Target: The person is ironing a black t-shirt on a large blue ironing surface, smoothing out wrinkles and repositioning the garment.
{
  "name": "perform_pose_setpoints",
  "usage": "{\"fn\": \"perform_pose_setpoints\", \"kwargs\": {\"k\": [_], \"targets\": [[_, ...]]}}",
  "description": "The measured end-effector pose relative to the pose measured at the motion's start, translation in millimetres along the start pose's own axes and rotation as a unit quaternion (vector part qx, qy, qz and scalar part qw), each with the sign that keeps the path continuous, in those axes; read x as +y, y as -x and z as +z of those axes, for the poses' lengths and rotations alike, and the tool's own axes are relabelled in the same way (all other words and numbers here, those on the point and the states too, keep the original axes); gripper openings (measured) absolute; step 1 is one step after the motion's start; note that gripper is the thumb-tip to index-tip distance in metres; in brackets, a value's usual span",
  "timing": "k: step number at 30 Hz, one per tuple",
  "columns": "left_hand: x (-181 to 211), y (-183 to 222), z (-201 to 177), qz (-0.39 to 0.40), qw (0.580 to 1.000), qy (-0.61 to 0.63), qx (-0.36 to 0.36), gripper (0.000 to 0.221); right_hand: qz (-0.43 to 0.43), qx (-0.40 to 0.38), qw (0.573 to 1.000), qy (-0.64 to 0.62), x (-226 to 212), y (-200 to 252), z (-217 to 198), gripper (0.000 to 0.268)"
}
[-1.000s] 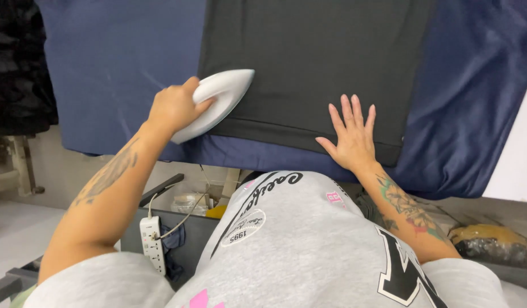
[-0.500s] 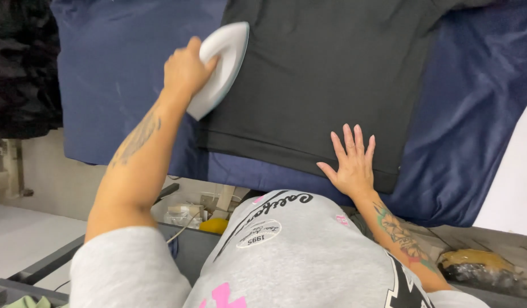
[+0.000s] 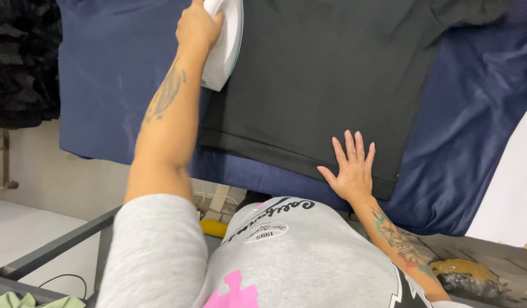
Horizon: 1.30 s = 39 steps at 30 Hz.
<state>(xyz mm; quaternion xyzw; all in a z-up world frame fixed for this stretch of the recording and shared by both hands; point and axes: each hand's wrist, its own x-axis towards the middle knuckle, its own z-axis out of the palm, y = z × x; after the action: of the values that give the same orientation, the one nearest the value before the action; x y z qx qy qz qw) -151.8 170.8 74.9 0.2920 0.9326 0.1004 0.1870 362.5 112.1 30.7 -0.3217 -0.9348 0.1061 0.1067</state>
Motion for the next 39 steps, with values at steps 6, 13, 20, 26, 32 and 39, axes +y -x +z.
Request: {"fn": "perform_pose_setpoints", "kwargs": {"k": [6,13,20,26,32,39], "targets": [[-13,25,22,-0.019,1.000,-0.008,0.009,0.058,-0.024,0.006,1.000,-0.001,0,4,1,0.079],[-60,153,-8,0.110,0.985,-0.056,-0.119,0.046,-0.019,0.003,1.000,-0.013,-4,4,-1,0.076],[-144,211,-41,0.150,0.979,-0.121,-0.063,0.037,0.025,0.008,1.000,-0.012,8,13,15,0.072],[-183,154,-56,0.096,0.987,-0.111,0.069,0.039,0.210,0.186,0.956,0.089,58,69,3,0.079],[-204,114,-59,0.192,0.918,-0.238,0.252,0.055,0.414,0.050,0.909,0.010,139,116,49,0.037],[-123,196,53,0.267,0.949,-0.112,0.125,0.069,0.481,0.007,0.876,-0.043,140,104,51,0.028]]}}
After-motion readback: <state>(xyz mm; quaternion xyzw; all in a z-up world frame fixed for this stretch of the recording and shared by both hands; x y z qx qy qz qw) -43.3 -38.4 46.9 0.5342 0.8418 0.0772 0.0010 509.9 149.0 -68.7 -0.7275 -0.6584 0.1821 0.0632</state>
